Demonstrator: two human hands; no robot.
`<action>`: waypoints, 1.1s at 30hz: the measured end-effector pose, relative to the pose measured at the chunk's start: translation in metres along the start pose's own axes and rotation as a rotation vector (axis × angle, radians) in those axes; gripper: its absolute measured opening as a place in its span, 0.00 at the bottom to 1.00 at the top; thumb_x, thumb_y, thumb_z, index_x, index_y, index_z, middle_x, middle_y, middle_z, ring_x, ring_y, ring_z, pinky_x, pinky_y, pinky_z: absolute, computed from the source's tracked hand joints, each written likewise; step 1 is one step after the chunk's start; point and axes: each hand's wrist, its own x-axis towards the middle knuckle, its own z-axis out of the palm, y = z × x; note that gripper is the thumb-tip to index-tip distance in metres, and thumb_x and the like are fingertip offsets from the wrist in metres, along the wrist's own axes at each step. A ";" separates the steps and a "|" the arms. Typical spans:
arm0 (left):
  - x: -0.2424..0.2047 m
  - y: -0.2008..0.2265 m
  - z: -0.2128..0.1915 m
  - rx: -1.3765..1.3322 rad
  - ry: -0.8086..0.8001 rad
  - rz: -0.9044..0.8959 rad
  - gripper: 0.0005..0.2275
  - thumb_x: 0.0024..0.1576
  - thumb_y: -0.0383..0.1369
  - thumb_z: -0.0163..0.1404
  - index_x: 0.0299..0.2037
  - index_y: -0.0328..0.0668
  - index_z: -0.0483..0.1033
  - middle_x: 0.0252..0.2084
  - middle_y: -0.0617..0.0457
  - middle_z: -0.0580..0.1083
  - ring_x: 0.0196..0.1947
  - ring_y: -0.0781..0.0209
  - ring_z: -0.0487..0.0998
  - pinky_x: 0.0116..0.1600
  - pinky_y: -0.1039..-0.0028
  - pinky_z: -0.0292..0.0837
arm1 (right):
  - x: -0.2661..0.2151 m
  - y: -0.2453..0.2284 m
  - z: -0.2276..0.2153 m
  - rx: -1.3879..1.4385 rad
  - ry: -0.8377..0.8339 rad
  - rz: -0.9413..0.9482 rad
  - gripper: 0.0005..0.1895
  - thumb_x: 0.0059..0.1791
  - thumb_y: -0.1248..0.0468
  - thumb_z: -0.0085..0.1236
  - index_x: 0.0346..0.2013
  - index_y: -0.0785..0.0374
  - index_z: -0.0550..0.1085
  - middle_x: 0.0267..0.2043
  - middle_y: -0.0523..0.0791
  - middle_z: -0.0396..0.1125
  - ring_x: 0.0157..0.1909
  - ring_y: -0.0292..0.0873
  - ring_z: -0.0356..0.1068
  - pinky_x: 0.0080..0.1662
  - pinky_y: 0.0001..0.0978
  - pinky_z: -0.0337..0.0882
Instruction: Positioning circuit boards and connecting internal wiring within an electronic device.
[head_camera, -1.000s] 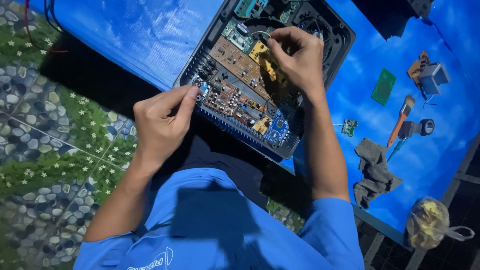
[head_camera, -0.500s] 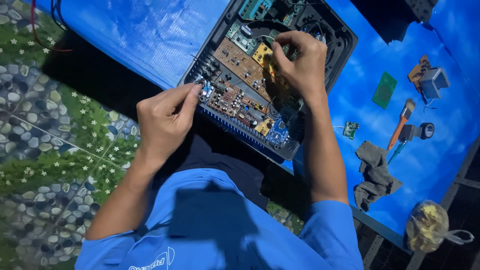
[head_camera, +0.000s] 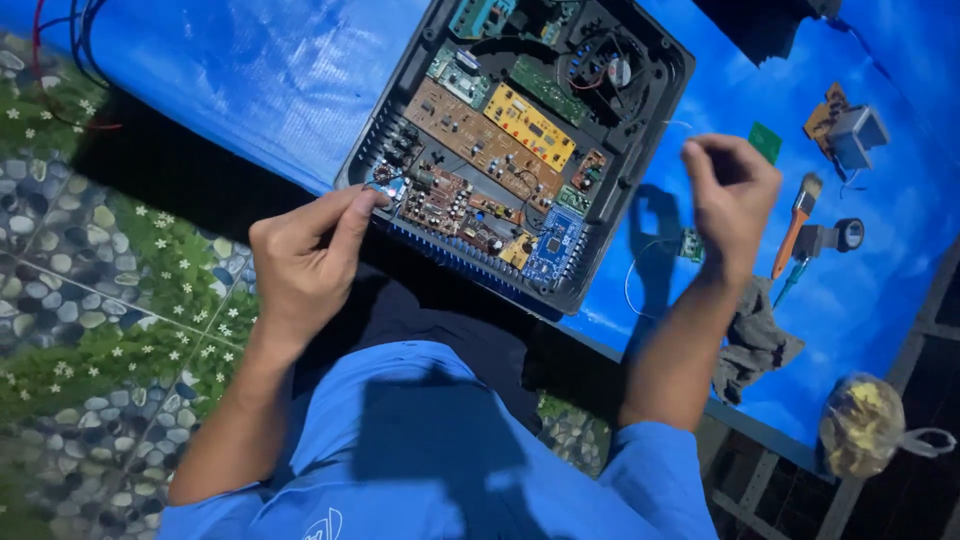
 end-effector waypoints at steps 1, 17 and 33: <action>0.001 0.000 0.003 -0.005 -0.008 0.005 0.08 0.68 0.25 0.52 0.41 0.37 0.86 0.30 0.43 0.81 0.34 0.38 0.83 0.34 0.65 0.76 | -0.007 0.008 -0.007 -0.004 0.010 0.004 0.04 0.59 0.74 0.69 0.46 0.64 0.84 0.37 0.52 0.75 0.41 0.42 0.74 0.47 0.37 0.74; -0.001 0.036 0.102 -0.146 -0.362 0.233 0.07 0.63 0.34 0.54 0.47 0.51 0.85 0.31 0.49 0.82 0.26 0.53 0.82 0.30 0.69 0.77 | -0.081 -0.097 0.044 0.460 -0.302 0.179 0.18 0.60 0.61 0.47 0.55 0.72 0.77 0.41 0.53 0.77 0.39 0.41 0.75 0.45 0.34 0.77; -0.017 0.021 0.108 0.129 -0.473 0.447 0.08 0.66 0.39 0.49 0.44 0.55 0.83 0.15 0.56 0.68 0.12 0.62 0.70 0.18 0.77 0.65 | -0.095 -0.068 0.049 1.262 0.015 0.339 0.19 0.64 0.57 0.38 0.38 0.61 0.75 0.22 0.39 0.56 0.23 0.30 0.52 0.28 0.19 0.54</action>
